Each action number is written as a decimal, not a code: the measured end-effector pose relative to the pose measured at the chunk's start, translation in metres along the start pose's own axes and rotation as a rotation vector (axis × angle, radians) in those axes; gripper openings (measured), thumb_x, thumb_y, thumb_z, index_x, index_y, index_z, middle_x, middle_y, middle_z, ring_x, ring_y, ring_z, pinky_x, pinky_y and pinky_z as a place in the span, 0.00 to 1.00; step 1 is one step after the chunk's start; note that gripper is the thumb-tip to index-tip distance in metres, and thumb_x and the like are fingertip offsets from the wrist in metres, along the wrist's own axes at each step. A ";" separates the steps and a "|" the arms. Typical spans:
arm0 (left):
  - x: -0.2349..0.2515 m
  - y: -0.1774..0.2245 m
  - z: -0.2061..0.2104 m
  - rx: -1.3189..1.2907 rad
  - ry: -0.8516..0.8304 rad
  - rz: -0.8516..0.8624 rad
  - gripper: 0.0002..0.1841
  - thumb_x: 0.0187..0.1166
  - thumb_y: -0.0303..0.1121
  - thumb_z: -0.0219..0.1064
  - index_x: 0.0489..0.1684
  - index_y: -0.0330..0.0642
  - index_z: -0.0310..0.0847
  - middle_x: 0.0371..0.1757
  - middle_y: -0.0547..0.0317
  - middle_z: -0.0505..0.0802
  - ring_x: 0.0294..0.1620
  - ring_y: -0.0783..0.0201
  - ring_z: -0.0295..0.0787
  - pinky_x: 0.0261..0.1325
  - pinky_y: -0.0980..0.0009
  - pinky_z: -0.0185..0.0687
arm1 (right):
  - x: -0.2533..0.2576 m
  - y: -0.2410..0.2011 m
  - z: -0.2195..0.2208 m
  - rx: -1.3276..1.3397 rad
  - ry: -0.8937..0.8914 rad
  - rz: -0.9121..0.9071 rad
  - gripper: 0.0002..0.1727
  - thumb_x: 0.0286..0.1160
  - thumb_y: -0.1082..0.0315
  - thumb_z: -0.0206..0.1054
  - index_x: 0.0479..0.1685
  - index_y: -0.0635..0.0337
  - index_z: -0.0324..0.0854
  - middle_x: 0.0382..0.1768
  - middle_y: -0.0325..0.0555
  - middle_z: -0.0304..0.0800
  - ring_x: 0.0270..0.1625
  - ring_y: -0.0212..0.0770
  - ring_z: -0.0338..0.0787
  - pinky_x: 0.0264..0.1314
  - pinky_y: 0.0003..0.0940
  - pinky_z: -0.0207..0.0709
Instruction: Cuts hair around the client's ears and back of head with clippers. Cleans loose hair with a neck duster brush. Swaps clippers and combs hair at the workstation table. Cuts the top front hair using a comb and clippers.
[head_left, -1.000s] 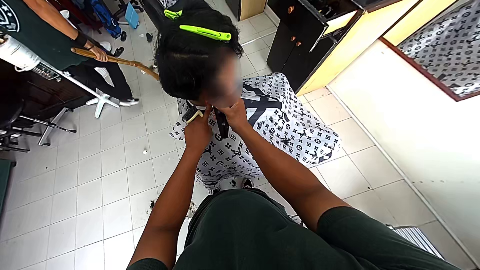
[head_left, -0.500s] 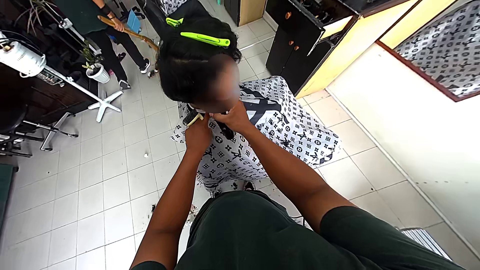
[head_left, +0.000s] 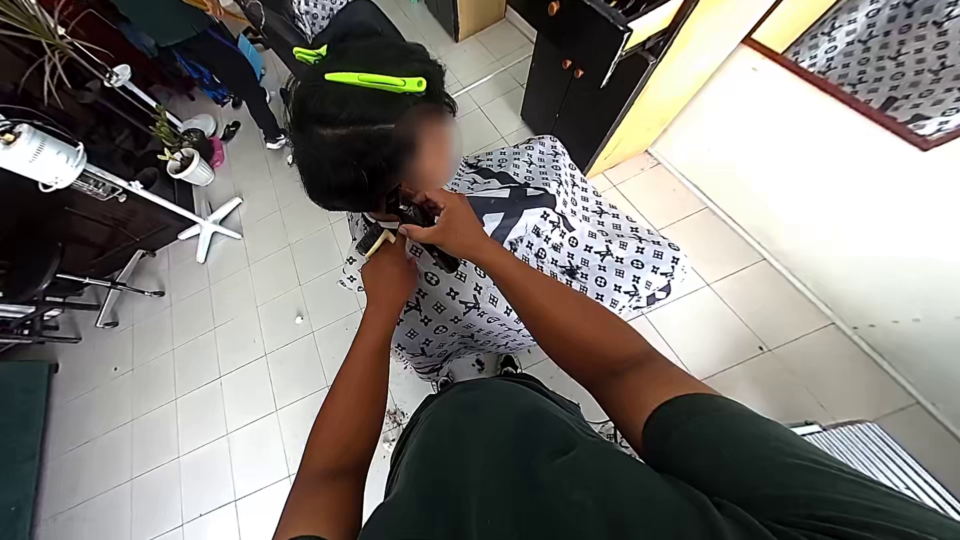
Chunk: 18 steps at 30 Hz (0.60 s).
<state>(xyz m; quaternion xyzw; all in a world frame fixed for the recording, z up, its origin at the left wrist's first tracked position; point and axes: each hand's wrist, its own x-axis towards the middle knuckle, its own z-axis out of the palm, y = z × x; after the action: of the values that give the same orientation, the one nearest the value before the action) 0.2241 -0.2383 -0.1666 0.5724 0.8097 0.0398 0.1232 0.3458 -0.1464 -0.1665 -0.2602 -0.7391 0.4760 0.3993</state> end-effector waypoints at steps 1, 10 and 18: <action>0.000 0.000 0.000 0.003 -0.005 -0.004 0.26 0.83 0.37 0.67 0.80 0.41 0.75 0.57 0.33 0.90 0.54 0.32 0.90 0.51 0.34 0.81 | 0.000 0.001 0.000 0.000 0.007 0.008 0.20 0.63 0.63 0.81 0.46 0.65 0.81 0.34 0.47 0.90 0.36 0.33 0.89 0.44 0.30 0.83; 0.000 0.000 0.000 -0.008 0.000 -0.001 0.24 0.83 0.38 0.67 0.76 0.39 0.78 0.57 0.33 0.90 0.56 0.33 0.90 0.52 0.34 0.81 | -0.002 0.003 -0.001 0.002 -0.011 -0.014 0.20 0.61 0.63 0.82 0.44 0.65 0.81 0.34 0.46 0.90 0.36 0.32 0.89 0.44 0.29 0.83; 0.002 -0.001 -0.001 -0.017 -0.025 -0.006 0.29 0.83 0.37 0.67 0.86 0.48 0.69 0.57 0.33 0.90 0.54 0.32 0.89 0.50 0.34 0.80 | -0.002 0.004 0.002 0.053 0.070 -0.007 0.17 0.63 0.64 0.80 0.42 0.63 0.78 0.31 0.43 0.87 0.32 0.28 0.86 0.39 0.25 0.81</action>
<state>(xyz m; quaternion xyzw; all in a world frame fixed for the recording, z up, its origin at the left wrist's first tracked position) 0.2228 -0.2368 -0.1660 0.5694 0.8094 0.0393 0.1383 0.3455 -0.1472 -0.1710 -0.2632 -0.7128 0.4846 0.4334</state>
